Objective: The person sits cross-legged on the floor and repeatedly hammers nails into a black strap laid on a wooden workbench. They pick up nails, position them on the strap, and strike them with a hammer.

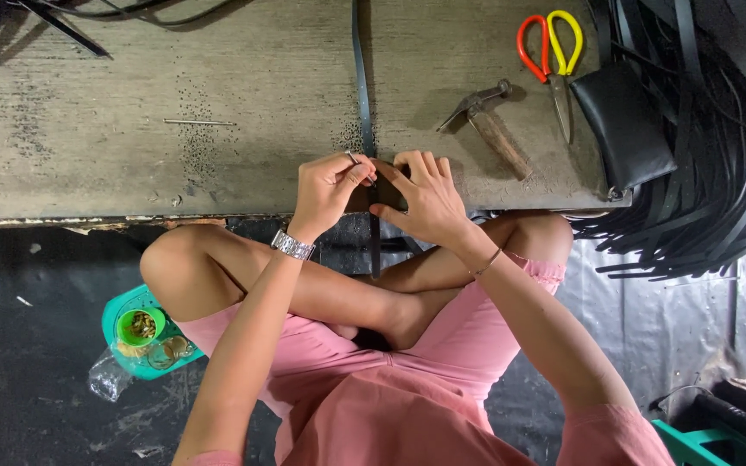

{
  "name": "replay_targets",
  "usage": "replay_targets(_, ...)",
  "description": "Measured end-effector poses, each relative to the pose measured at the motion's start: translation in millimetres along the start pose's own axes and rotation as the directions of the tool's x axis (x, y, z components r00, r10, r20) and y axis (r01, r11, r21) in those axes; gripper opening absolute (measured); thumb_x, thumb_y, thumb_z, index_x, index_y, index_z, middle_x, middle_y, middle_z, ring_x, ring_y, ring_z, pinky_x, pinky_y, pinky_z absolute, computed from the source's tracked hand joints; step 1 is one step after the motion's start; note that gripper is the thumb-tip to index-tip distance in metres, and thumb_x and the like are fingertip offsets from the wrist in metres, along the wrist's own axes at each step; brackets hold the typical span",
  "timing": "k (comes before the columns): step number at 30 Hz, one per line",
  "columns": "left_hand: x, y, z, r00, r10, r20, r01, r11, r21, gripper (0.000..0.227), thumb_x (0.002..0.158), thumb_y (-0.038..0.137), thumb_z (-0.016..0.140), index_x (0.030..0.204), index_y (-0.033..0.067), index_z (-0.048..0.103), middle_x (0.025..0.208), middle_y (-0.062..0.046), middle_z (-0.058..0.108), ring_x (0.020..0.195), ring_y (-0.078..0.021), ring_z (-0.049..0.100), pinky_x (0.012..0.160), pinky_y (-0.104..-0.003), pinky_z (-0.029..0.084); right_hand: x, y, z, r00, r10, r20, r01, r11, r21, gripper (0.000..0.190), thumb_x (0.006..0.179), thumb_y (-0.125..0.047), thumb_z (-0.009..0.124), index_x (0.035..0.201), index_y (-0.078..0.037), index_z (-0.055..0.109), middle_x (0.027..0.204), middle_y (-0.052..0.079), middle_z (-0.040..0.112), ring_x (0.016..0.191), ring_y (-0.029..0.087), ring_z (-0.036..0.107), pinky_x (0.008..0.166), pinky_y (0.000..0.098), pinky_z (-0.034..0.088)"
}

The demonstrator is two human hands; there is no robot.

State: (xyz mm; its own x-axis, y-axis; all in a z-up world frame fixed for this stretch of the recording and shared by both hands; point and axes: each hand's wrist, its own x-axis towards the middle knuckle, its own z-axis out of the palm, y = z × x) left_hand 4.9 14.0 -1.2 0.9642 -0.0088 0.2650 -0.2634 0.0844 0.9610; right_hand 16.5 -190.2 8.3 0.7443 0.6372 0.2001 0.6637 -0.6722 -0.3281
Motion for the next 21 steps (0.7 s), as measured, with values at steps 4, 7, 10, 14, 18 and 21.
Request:
replay_targets(4, -0.9, -2.3, 0.5, 0.998, 0.053, 0.021, -0.055, 0.995, 0.087, 0.014, 0.101, 0.006, 0.069, 0.093, -0.004, 0.077, 0.077, -0.016, 0.072, 0.071, -0.0226, 0.076, 0.066, -0.031, 0.062, 0.1, -1.3, -3.1, 1.0, -0.014, -0.012, 0.015, 1.0, 0.013, 0.062, 0.095, -0.065, 0.061, 0.131, -0.015, 0.061, 0.112, 0.005, 0.041, 0.095, 0.027, 0.04, 0.078, 0.0394, 0.029)
replay_targets(7, -1.5, -6.6, 0.7, 0.994, 0.103, 0.035, -0.108, 0.975, 0.194, 0.014, 0.1, 0.01, 0.07, 0.092, 0.0007, 0.077, 0.074, -0.012, 0.073, 0.069, -0.022, 0.076, 0.063, -0.03, 0.061, -1.0, -0.6, -1.2, 1.0, -0.021, -0.015, 0.021, 1.0, -0.004, 0.062, 0.096, -0.066, 0.058, 0.129, -0.013, 0.061, 0.112, 0.005, 0.041, 0.095, 0.027, 0.04, 0.078, 0.0394, 0.029)
replay_targets(10, -1.5, -9.3, 0.1, 0.988, 0.141, 0.059, -0.152, 0.952, 0.264, 0.016, 0.101, 0.015, 0.07, 0.091, 0.0054, 0.077, 0.073, -0.009, 0.073, 0.069, -0.0227, 0.075, 0.064, -0.031, 0.058, -2.2, 2.3, 3.0, 1.0, -0.015, -0.005, 0.015, 1.0, 0.0, 0.065, 0.095, -0.065, 0.06, 0.141, -0.018, 0.057, 0.112, 0.004, 0.04, 0.097, 0.027, 0.041, 0.078, 0.0393, 0.028)
replay_targets(14, -2.7, -13.6, 0.1, 0.984, 0.168, 0.049, -0.175, 0.942, 0.285, 0.016, 0.101, 0.017, 0.071, 0.091, 0.0068, 0.078, 0.072, -0.007, 0.073, 0.069, -0.0218, 0.075, 0.067, -0.031, 0.057, -2.3, 2.7, 3.9, 0.999, -0.026, -0.02, 0.026, 1.0, 0.003, 0.064, 0.094, -0.065, 0.061, 0.136, -0.016, 0.06, 0.111, 0.004, 0.041, 0.097, 0.027, 0.041, 0.079, 0.0398, 0.029)
replay_targets(18, -3.1, -11.7, 0.4, 0.979, 0.196, 0.053, -0.203, 0.93, 0.306, 0.014, 0.1, 0.016, 0.072, 0.091, 0.007, 0.078, 0.07, -0.008, 0.072, 0.07, -0.0257, 0.074, 0.069, -0.033, 0.057, -2.3, 2.4, 4.4, 0.999, -0.037, -0.031, 0.036, 0.999, -0.014, 0.063, 0.095, -0.064, 0.061, 0.133, -0.015, 0.061, 0.111, 0.005, 0.042, 0.096, 0.027, 0.042, 0.08, 0.0396, 0.029)
replay_targets(21, -3.5, -12.9, 0.1, 0.977, 0.205, 0.053, -0.211, 0.929, 0.304, 0.012, 0.099, 0.015, 0.074, 0.09, 0.0075, 0.079, 0.069, -0.007, 0.072, 0.069, -0.0249, 0.074, 0.069, -0.034, 0.057, -2.5, 2.0, 3.8, 1.0, -0.023, -0.016, 0.023, 1.0, -0.016, 0.063, 0.094, -0.062, 0.063, 0.137, -0.017, 0.06, 0.111, 0.003, 0.041, 0.098, 0.027, 0.042, 0.08, 0.0393, 0.029)
